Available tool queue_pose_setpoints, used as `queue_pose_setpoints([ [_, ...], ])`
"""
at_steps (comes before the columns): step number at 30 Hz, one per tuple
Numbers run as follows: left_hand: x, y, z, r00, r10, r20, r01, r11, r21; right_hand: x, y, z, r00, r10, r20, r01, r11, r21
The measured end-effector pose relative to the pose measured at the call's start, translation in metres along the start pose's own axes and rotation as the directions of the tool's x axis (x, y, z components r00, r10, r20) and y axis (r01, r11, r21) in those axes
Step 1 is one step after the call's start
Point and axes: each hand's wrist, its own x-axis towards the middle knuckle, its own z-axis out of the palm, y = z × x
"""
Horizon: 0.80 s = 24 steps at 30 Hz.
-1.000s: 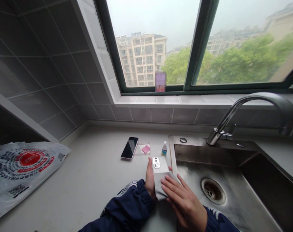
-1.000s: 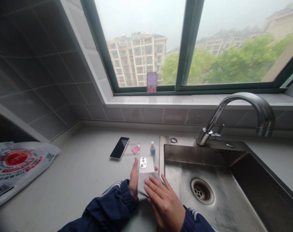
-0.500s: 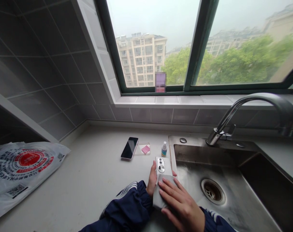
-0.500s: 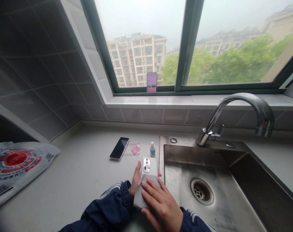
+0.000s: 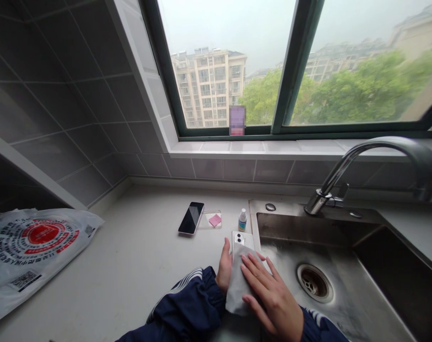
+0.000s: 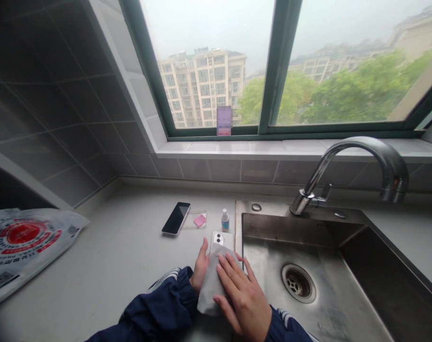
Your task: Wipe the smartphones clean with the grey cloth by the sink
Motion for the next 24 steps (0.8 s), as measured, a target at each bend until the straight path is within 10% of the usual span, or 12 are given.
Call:
queue_pose_setpoints([
  [14,0.000,-0.015,-0.007,0.992,0.083,-0.099,-0.089,0.995,-0.054,0.001,0.001,0.007,0.970,0.242,-0.031,-0.242,0.970,-0.012],
  [24,0.002,-0.010,-0.005,0.995,0.049,0.088,-0.041,0.995,-0.089,0.001,0.003,0.006,0.969,0.241,-0.053,-0.241,0.971,0.007],
])
